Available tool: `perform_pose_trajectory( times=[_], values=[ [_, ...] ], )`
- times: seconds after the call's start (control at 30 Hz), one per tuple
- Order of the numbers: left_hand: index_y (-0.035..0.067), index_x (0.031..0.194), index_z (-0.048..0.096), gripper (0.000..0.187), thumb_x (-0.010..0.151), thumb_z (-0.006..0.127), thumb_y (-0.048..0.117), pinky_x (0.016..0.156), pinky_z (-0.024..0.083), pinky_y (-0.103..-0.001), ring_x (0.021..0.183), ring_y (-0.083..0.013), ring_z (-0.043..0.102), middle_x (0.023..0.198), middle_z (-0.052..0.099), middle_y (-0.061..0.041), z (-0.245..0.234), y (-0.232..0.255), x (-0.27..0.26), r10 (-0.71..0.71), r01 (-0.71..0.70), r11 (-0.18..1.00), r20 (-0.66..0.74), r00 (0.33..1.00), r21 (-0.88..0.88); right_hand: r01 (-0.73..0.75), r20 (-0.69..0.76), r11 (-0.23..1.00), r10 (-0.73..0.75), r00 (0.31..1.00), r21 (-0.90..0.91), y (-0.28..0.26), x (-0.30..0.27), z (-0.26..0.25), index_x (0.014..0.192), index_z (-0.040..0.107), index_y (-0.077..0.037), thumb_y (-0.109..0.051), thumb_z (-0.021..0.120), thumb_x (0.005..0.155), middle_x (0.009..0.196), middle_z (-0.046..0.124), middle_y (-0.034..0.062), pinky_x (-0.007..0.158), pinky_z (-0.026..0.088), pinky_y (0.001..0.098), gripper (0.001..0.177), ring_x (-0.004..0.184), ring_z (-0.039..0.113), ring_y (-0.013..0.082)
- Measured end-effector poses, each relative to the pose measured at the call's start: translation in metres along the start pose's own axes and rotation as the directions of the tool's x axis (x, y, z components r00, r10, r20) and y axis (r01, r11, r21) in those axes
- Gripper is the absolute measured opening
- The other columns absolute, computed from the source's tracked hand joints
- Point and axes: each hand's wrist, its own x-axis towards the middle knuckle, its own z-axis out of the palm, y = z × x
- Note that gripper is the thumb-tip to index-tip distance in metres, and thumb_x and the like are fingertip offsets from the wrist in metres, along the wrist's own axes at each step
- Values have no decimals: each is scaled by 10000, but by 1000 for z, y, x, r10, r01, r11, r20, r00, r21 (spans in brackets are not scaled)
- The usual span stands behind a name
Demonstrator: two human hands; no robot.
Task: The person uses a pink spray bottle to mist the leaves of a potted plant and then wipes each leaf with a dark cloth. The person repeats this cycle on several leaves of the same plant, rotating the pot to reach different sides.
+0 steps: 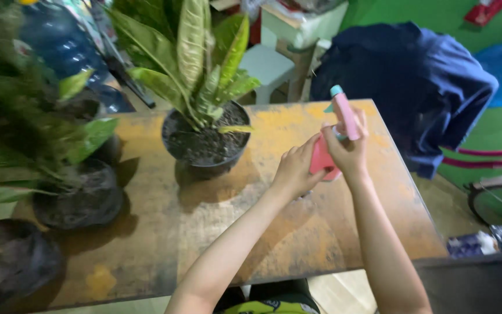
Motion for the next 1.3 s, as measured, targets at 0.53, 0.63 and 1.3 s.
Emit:
perform_pose_trajectory(
  times=[0.53,0.63,1.3],
  values=[
    [175,973,730,67,928,680,179,873,522,-314,866,-180,700,943,728,30,-347,62,15,475,-287,880,-724,500,379,63,174,932,-132,976,357,-195,114,81,1318,598,61,41,637,982,1016,718,213,667,577,361,339,635,687,204],
    [122,992,715,104,972,618,91,756,546,-273,850,-193,673,970,715,-31,-389,36,28,385,-278,919,-779,494,278,46,180,909,-131,975,415,-205,117,101,1335,627,38,-13,650,1002,978,733,209,593,584,335,337,620,719,247],
    [152,1284,717,312,1013,564,146,1092,443,-417,1257,-247,604,1265,710,-113,-387,-29,62,109,-223,955,-467,878,-196,-167,323,986,163,932,-16,-230,112,138,1208,719,-56,-331,686,949,1049,756,224,917,520,520,379,1080,692,427]
  ],
)
